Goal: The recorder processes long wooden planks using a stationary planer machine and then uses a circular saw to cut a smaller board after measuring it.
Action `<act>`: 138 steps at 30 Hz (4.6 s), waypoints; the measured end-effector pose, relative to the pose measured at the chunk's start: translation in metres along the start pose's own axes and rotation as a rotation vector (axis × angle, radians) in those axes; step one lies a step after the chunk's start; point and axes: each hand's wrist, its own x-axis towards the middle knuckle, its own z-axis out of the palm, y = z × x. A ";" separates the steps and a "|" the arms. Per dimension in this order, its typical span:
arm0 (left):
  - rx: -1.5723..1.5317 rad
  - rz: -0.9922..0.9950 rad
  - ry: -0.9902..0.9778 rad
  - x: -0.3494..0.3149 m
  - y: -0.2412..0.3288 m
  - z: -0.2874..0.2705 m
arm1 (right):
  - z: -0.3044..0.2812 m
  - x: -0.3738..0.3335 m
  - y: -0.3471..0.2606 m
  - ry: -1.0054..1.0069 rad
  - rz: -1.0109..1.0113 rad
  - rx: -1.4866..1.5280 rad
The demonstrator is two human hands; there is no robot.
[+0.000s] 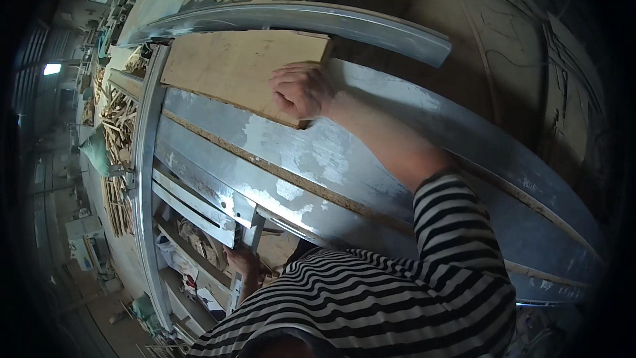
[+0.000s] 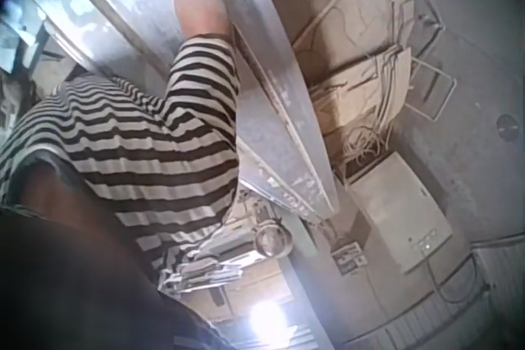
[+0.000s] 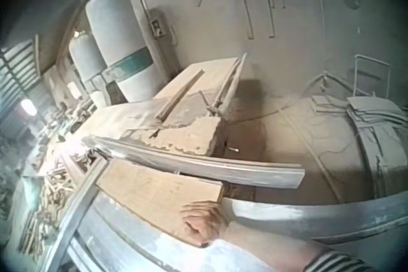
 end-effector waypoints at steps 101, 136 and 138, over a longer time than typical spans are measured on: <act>-0.383 0.224 0.019 0.351 0.211 0.079 | -0.017 -0.002 0.034 0.319 0.985 -0.161; -0.242 0.248 0.063 0.359 0.214 0.086 | 0.001 -0.008 -0.020 -0.019 -0.008 -0.047; -0.246 0.262 0.112 0.359 0.213 0.087 | 0.000 -0.009 -0.021 -0.040 -0.004 -0.042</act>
